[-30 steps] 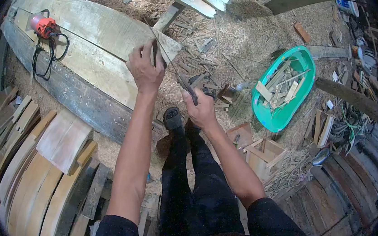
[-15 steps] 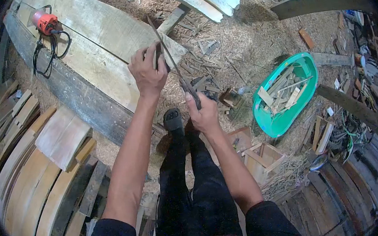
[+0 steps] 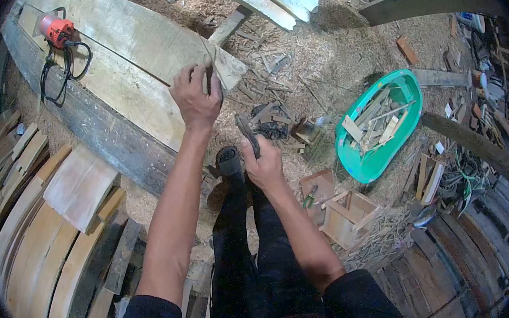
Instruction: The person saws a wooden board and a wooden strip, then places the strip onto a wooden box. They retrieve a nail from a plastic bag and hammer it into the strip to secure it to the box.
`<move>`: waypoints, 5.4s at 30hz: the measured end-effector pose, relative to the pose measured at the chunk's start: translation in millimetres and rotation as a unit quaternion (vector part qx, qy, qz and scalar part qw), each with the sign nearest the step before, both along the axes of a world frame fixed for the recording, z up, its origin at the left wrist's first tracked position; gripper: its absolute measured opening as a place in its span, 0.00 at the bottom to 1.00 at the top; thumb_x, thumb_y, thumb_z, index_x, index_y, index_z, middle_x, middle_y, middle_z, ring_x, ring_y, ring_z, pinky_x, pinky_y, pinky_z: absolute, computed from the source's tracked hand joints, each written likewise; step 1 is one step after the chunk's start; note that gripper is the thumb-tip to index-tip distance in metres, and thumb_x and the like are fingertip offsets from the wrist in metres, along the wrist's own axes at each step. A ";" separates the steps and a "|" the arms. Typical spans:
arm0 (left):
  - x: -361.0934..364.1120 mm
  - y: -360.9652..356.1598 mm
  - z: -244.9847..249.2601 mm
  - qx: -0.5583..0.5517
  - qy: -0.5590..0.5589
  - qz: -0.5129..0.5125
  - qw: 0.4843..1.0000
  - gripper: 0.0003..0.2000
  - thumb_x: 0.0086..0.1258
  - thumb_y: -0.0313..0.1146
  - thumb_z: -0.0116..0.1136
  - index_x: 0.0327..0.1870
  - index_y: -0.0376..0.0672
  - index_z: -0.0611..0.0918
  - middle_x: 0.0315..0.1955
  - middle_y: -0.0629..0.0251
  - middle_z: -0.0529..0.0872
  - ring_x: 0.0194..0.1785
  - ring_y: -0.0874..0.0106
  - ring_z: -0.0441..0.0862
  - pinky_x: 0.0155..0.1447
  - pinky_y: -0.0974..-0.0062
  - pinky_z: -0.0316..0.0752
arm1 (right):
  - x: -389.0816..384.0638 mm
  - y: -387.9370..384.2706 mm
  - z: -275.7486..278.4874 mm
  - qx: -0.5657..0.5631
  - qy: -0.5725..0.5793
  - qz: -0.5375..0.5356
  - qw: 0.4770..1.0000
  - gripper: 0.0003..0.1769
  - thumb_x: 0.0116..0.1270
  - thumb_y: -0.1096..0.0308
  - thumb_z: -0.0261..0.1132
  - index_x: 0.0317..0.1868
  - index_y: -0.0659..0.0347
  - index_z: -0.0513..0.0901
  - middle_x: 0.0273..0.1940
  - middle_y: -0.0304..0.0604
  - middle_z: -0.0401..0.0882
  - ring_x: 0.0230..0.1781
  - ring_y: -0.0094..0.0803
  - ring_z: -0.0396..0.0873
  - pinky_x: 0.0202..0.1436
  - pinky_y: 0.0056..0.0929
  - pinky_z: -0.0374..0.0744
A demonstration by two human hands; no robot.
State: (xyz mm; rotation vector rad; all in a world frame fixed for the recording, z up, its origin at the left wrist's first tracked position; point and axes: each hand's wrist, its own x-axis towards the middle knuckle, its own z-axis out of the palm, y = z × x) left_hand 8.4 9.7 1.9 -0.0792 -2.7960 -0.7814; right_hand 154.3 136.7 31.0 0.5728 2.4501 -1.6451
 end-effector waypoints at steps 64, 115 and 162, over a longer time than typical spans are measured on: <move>51.1 -22.7 -3.9 -0.115 0.014 -0.167 0.979 0.28 0.60 0.44 0.68 0.62 0.49 0.74 0.63 0.55 0.68 0.70 0.54 0.64 0.74 0.47 0.57 | 26.5 55.2 -4.1 0.114 0.033 0.103 0.988 0.16 0.70 0.60 0.67 0.30 0.65 0.77 0.24 0.53 0.76 0.23 0.49 0.77 0.29 0.41 0.73; 54.2 -19.0 -10.6 -0.106 0.005 -0.152 0.983 0.32 0.52 0.43 0.69 0.61 0.58 0.71 0.64 0.59 0.67 0.73 0.59 0.61 0.76 0.45 0.54 | 37.1 91.9 -7.6 0.101 -0.032 0.132 0.986 0.13 0.70 0.60 0.66 0.36 0.64 0.83 0.22 0.49 0.73 0.20 0.40 0.74 0.26 0.36 0.71; 51.8 -18.8 -12.9 -0.108 0.025 -0.144 0.983 0.34 0.50 0.40 0.69 0.62 0.56 0.71 0.64 0.59 0.67 0.73 0.58 0.61 0.76 0.45 0.54 | 36.7 69.0 -7.8 0.088 -0.010 0.092 0.992 0.20 0.71 0.58 0.65 0.26 0.65 0.75 0.19 0.52 0.70 0.18 0.46 0.72 0.25 0.39 0.70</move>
